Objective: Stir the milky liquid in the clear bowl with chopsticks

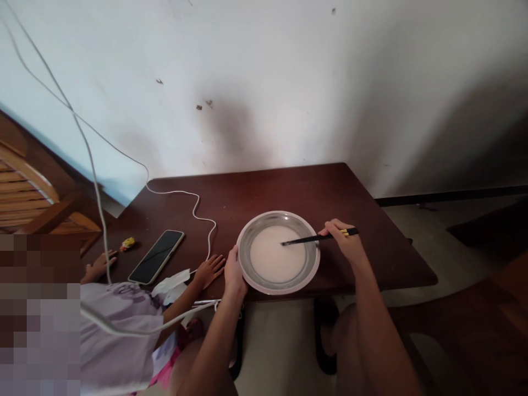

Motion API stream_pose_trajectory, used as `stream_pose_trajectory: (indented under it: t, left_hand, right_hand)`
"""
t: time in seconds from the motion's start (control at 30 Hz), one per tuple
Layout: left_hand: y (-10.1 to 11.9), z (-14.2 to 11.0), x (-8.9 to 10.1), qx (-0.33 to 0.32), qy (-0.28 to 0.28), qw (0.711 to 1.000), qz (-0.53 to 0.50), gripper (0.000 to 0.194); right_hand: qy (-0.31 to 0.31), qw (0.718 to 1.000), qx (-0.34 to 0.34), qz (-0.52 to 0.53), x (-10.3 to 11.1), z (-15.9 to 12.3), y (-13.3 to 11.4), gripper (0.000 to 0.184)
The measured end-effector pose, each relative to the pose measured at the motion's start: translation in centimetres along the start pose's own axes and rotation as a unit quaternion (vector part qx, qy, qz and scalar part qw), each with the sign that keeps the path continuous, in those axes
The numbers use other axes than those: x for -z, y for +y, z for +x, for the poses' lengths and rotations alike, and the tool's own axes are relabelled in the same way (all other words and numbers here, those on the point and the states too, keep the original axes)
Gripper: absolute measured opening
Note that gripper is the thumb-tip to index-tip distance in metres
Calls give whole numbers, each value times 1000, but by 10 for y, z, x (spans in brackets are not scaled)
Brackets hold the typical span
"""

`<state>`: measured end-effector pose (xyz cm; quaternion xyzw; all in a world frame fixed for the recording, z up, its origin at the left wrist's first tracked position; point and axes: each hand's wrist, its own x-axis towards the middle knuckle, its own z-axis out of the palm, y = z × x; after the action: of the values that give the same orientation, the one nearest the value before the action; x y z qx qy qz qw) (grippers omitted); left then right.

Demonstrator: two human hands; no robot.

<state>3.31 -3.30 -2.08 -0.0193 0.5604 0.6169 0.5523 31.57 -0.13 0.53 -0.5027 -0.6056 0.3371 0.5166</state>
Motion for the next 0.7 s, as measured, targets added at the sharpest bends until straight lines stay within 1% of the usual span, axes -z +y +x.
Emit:
stream_pose_trajectory:
  t: [0.03, 0.1, 0.17, 0.2, 0.27, 0.33, 0.37, 0.43, 0.5, 0.57, 0.63, 0.7]
  left_hand:
    - [-1, 2, 1, -4, -2, 1000, -1, 17]
    - [-2, 5, 3, -15, -2, 1000, 3, 17]
    - [-2, 7, 5, -28, -1, 1000, 11, 15]
    - [-2, 7, 5, -32, 1, 999, 14, 15]
    - [-2, 7, 4, -29, 0, 999, 14, 15]
    - [-3, 6, 3, -20, -4, 1000, 8, 17]
    - [-3, 6, 3, -18, -6, 1000, 4, 18]
    - [-4, 6, 2, -22, -7, 1000, -1, 19]
    - [-5, 5, 1, -28, 0, 1000, 1, 17]
    - [-5, 5, 1, -30, 3, 1000, 8, 16]
    - [-4, 4, 1, -27, -2, 1000, 10, 17]
    - [-4, 4, 1, -25, -6, 1000, 6, 17]
  right_hand:
    - [-3, 1000, -6, 4, 1, 0, 0, 38]
    - [-39, 999, -12, 12, -1, -1, -1, 39]
    - [-75, 997, -4, 16, -4, -1, -3, 34]
    - [-79, 997, 3, 15, -5, -1, -3, 31]
    - [-52, 999, 10, 6, -4, 0, -4, 29]
    - [-18, 1000, 3, -1, -1, 0, -4, 33]
    - [-11, 1000, -3, -1, 0, 1, -4, 36]
    - [-31, 999, -11, 6, 1, 0, -4, 38]
    - [-69, 997, -6, 15, -1, -1, -5, 34]
    - [-79, 997, 4, 15, -2, -1, -5, 30]
    - [-46, 999, 9, 4, -1, -1, -4, 30]
    - [-13, 1000, 4, -2, 1, 0, -4, 35]
